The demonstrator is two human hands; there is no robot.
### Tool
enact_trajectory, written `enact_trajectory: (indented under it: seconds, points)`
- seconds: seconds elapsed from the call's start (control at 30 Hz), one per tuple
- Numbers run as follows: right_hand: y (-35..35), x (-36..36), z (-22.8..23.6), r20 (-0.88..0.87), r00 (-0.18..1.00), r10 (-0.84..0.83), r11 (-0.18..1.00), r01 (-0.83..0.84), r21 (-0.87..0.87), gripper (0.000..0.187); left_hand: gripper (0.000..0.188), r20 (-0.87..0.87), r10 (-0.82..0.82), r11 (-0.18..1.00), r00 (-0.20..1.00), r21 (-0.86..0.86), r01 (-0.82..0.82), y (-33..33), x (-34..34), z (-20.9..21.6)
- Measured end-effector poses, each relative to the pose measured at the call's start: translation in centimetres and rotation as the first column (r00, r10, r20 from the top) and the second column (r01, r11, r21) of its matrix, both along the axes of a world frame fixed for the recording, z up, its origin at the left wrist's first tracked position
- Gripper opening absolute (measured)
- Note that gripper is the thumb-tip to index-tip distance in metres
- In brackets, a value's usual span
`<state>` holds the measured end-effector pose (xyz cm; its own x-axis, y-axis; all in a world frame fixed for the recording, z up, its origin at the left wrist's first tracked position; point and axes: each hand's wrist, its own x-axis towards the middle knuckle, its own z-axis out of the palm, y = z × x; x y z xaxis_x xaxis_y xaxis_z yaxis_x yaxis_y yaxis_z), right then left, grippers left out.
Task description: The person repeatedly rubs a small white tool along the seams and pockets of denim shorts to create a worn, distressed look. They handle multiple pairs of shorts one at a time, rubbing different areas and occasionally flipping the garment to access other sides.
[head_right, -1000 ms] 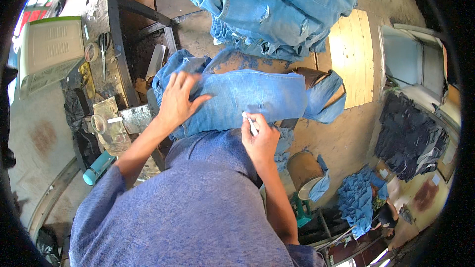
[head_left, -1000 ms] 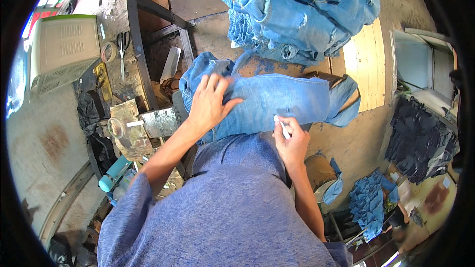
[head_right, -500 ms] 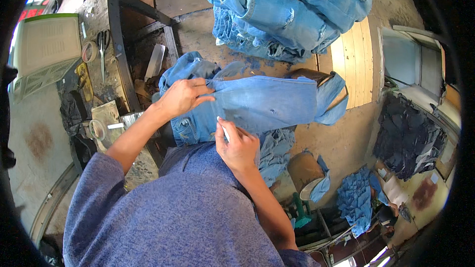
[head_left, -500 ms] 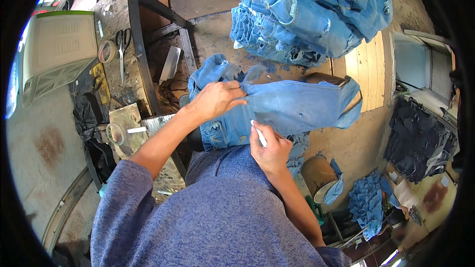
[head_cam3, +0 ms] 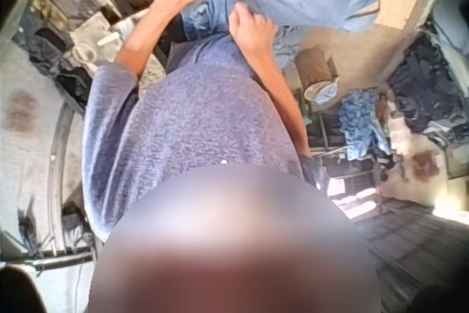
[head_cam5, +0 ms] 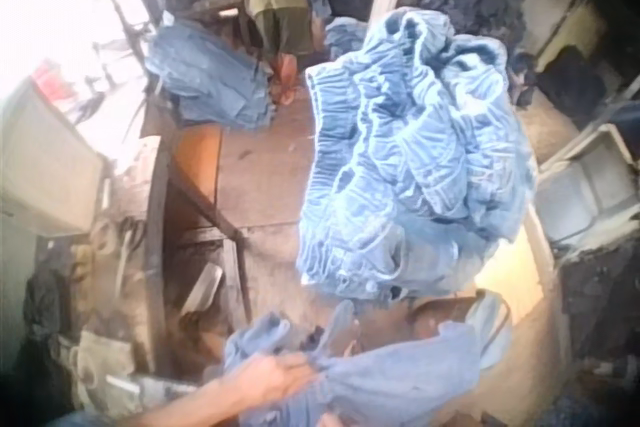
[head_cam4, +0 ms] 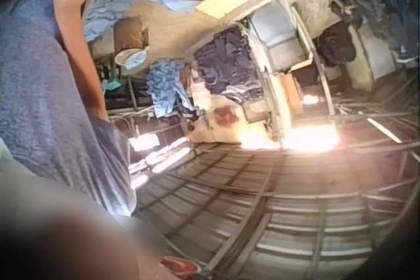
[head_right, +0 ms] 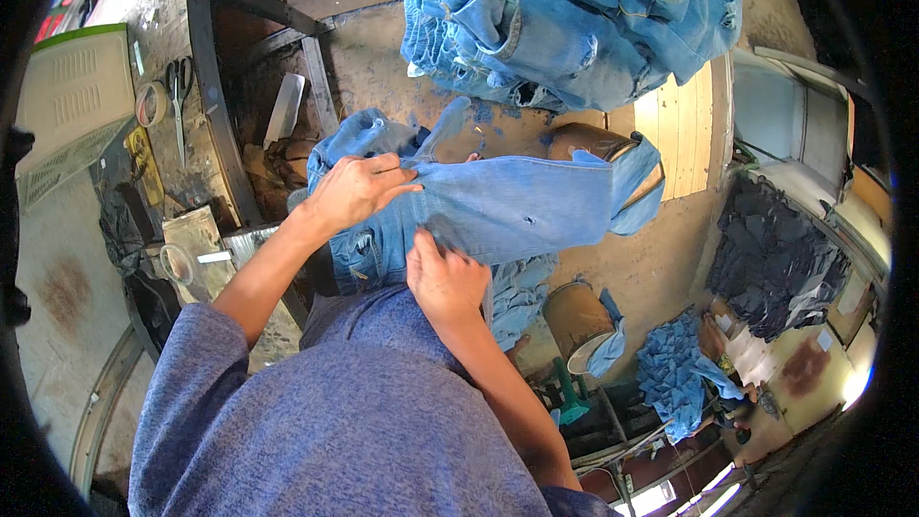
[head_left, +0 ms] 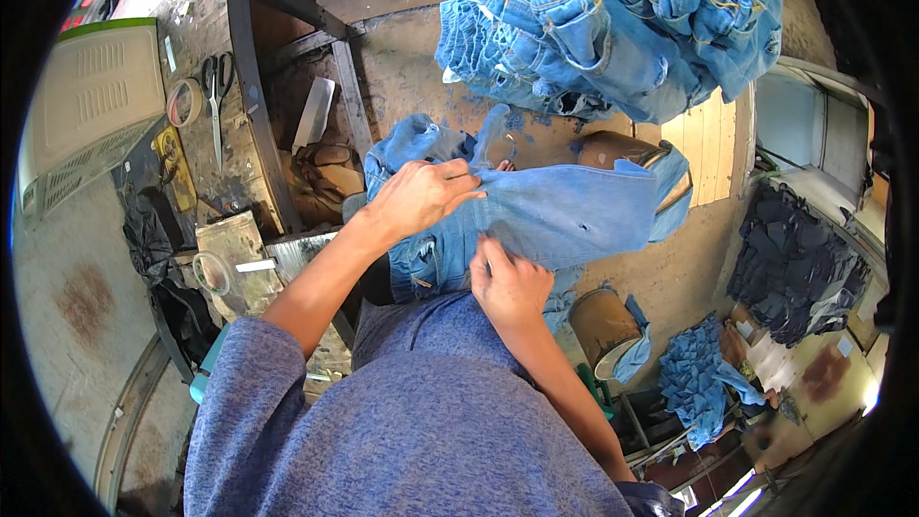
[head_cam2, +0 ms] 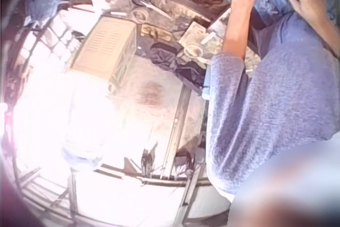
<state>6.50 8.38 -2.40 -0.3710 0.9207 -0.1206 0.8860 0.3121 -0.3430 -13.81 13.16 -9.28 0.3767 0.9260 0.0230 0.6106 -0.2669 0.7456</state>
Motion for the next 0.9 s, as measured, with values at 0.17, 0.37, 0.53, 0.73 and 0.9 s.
enact_trajectory:
  seconds: [0.17,0.37,0.53,0.73,0.9]
  points:
    - [-0.4,0.6,-0.6,-0.225,0.969,-0.098,0.995,0.094,-0.030,0.009,0.025,0.016,0.015,1.000,1.000,0.009,-0.015,-0.1,0.1,0.1]
    - [0.3,-0.4,-2.3,-0.194,0.980,-0.038,0.998,0.046,0.036,0.012,0.024,-0.065,-0.009,1.000,0.998,-0.015,0.008,-0.1,0.0,0.1]
    - [0.0,-0.1,-0.7,-0.064,0.997,0.036,0.998,-0.033,0.045,0.012,0.023,-0.053,-0.009,1.000,0.999,-0.013,0.008,-0.1,0.0,0.1]
    - [-0.7,0.5,-0.6,-0.256,0.963,-0.088,0.996,0.081,-0.037,0.010,0.024,0.018,0.024,1.000,1.000,0.012,-0.024,-0.1,0.2,0.2]
    - [-0.4,-0.2,-1.6,-0.182,0.983,-0.038,0.999,0.043,0.023,0.010,0.023,0.015,0.032,0.999,0.999,0.018,-0.032,-0.1,0.3,0.1]
